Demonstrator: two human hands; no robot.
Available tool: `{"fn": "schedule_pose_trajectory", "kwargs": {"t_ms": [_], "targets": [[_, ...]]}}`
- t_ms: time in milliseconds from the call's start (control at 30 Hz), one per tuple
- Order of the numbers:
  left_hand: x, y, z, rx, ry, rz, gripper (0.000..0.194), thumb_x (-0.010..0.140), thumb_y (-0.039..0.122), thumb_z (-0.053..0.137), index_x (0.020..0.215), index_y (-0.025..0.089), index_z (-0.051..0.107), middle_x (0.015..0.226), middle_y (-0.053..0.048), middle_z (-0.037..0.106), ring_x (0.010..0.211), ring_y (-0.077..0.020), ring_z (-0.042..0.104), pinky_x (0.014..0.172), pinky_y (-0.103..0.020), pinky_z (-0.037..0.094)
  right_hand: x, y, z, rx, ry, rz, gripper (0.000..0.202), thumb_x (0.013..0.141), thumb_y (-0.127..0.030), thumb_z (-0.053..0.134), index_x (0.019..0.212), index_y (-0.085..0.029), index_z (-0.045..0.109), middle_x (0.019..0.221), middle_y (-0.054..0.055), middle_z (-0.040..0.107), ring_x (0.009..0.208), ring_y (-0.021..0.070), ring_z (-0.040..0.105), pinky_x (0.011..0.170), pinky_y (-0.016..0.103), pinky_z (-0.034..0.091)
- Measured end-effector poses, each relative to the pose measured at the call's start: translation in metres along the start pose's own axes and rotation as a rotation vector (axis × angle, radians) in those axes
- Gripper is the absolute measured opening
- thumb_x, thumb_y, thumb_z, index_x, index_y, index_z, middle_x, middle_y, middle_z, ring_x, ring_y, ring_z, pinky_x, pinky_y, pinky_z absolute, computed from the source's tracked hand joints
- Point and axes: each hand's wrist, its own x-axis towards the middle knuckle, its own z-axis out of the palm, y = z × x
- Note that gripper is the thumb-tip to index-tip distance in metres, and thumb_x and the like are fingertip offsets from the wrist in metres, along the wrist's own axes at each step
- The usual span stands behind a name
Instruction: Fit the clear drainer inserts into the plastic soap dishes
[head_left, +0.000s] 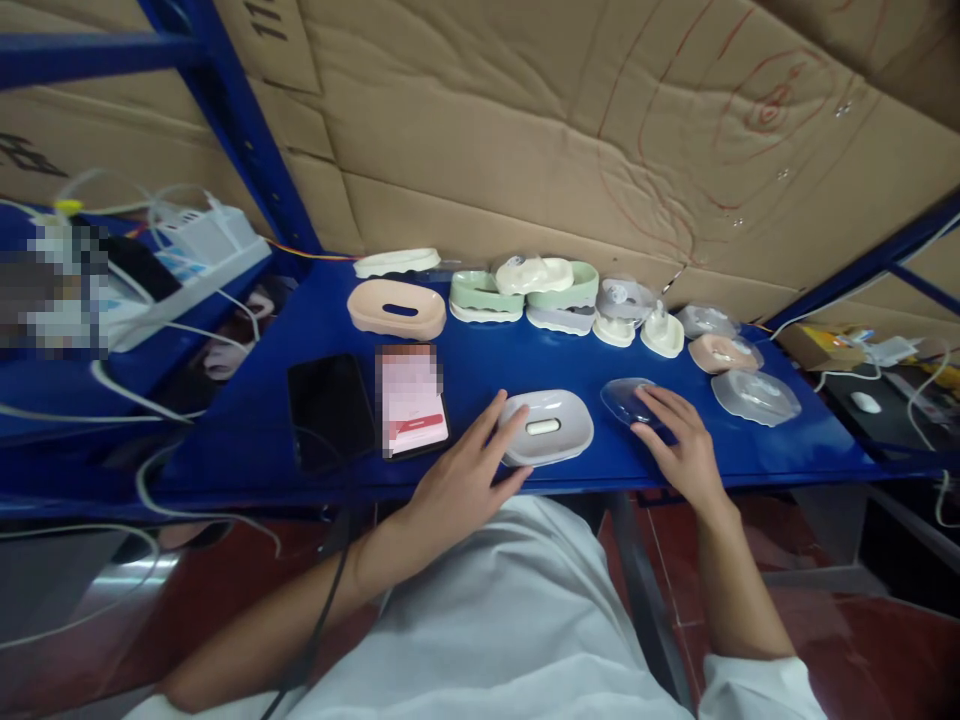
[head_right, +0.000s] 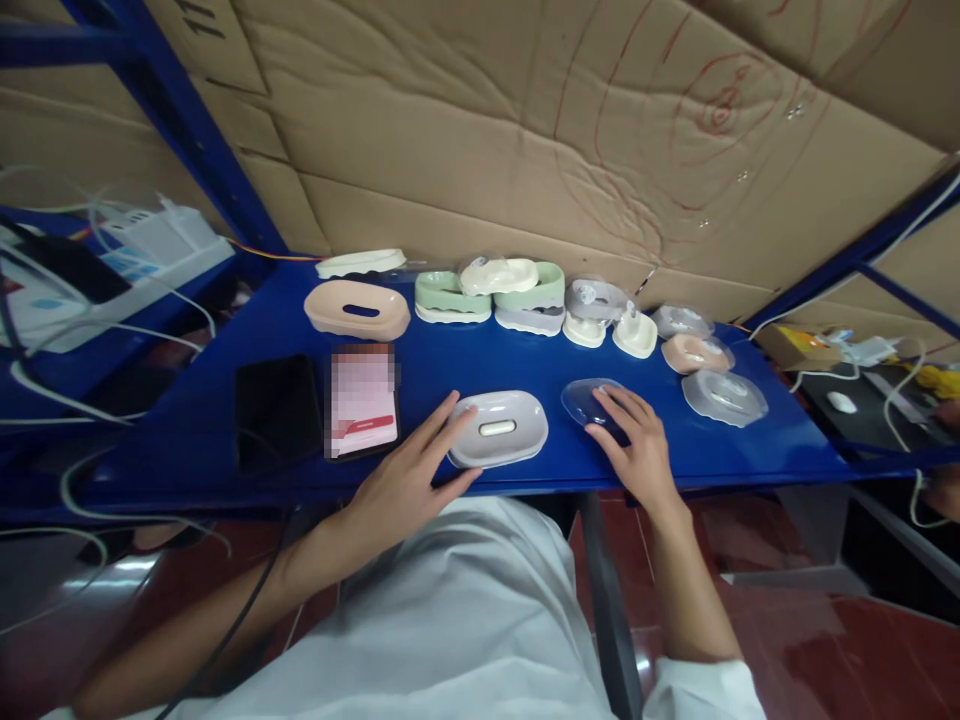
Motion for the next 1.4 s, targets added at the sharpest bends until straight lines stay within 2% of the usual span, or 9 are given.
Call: {"fn": "schedule_pose_trajectory", "kwargs": {"t_ms": [133, 267, 433, 567, 800, 967, 1133, 1267, 1400], "targets": [[0.000, -0.002, 0.002, -0.037, 0.009, -0.001, 0.096, 0.102, 0.045, 0.069, 0.173, 0.024, 0.008, 0.168, -0.019, 0.044, 0.153, -0.0313, 0.049, 0.121, -0.044, 0.050, -0.002, -0.070, 0.024, 0.041, 0.011, -0.038, 0.050, 0.105, -0.044, 0.060, 0.154, -0.039, 0.056, 0.153, 0.007, 0.063, 0.139, 0.0359, 0.058, 0.116, 0.060, 0.046], [-0.001, -0.003, 0.004, -0.059, 0.038, -0.013, 0.104, 0.099, 0.050, 0.070, 0.174, 0.026, 0.002, 0.168, -0.018, 0.044, 0.154, -0.0315, 0.048, 0.123, -0.045, 0.047, -0.001, -0.115, 0.045, -0.045, -0.065, -0.161, 0.058, 0.104, -0.043, 0.063, 0.160, -0.039, 0.049, 0.155, 0.010, 0.061, 0.138, 0.0401, 0.057, 0.115, 0.066, 0.040], [0.000, -0.004, 0.002, -0.092, -0.007, -0.010, 0.094, 0.101, 0.047, 0.069, 0.173, 0.028, 0.013, 0.165, -0.017, 0.048, 0.152, -0.0308, 0.050, 0.124, -0.045, 0.046, 0.004, -0.086, 0.040, 0.120, -0.113, -0.328, 0.057, 0.107, -0.031, 0.060, 0.161, -0.039, 0.046, 0.151, 0.007, 0.063, 0.150, 0.0327, 0.050, 0.126, 0.063, 0.036], [0.001, -0.002, -0.001, -0.127, -0.055, -0.021, 0.087, 0.101, 0.044, 0.069, 0.171, 0.030, 0.019, 0.164, -0.016, 0.049, 0.152, -0.0302, 0.051, 0.124, -0.047, 0.046, 0.002, -0.067, 0.036, 0.222, -0.113, -0.427, 0.063, 0.107, -0.025, 0.059, 0.165, -0.040, 0.040, 0.153, 0.006, 0.062, 0.147, 0.0281, 0.055, 0.130, 0.062, 0.035], [0.002, -0.004, -0.007, -0.170, -0.120, -0.008, 0.085, 0.100, 0.036, 0.071, 0.169, 0.029, 0.021, 0.166, -0.014, 0.046, 0.155, -0.0282, 0.046, 0.127, -0.046, 0.042, -0.004, -0.069, 0.035, 0.213, -0.146, -0.490, 0.066, 0.104, -0.020, 0.064, 0.163, -0.041, 0.043, 0.154, 0.005, 0.062, 0.156, 0.0315, 0.043, 0.131, 0.067, 0.030], [0.003, -0.003, -0.010, -0.205, -0.162, -0.007, 0.083, 0.101, 0.035, 0.070, 0.168, 0.028, 0.022, 0.168, -0.015, 0.043, 0.157, -0.0284, 0.042, 0.128, -0.047, 0.042, -0.004, -0.063, 0.029, 0.328, -0.232, -0.465, 0.060, 0.105, -0.017, 0.060, 0.159, -0.041, 0.051, 0.161, 0.003, 0.055, 0.155, 0.0312, 0.043, 0.131, 0.067, 0.030], [0.004, -0.002, -0.012, -0.229, -0.159, -0.010, 0.082, 0.098, 0.033, 0.073, 0.166, 0.029, 0.027, 0.164, -0.014, 0.048, 0.154, -0.0291, 0.046, 0.127, -0.048, 0.043, 0.001, -0.063, 0.023, 0.411, -0.245, -0.421, 0.054, 0.107, -0.017, 0.055, 0.156, -0.041, 0.054, 0.152, 0.003, 0.063, 0.149, 0.0281, 0.052, 0.127, 0.060, 0.039], [0.005, -0.003, -0.014, -0.262, -0.157, -0.032, 0.080, 0.096, 0.033, 0.076, 0.163, 0.028, 0.032, 0.167, -0.014, 0.043, 0.155, -0.0294, 0.045, 0.127, -0.048, 0.044, 0.000, -0.067, 0.023, 0.285, -0.263, -0.456, 0.064, 0.102, -0.031, 0.070, 0.161, -0.039, 0.047, 0.157, 0.005, 0.059, 0.152, 0.0317, 0.048, 0.130, 0.064, 0.033], [0.006, -0.004, -0.013, -0.279, -0.143, -0.022, 0.076, 0.097, 0.035, 0.077, 0.160, 0.029, 0.036, 0.169, -0.012, 0.043, 0.156, -0.0273, 0.044, 0.128, -0.046, 0.042, -0.006, -0.073, 0.030, 0.220, -0.228, -0.427, 0.068, 0.103, -0.024, 0.067, 0.163, -0.043, 0.041, 0.162, 0.003, 0.054, 0.157, 0.0315, 0.042, 0.130, 0.066, 0.031]]}}
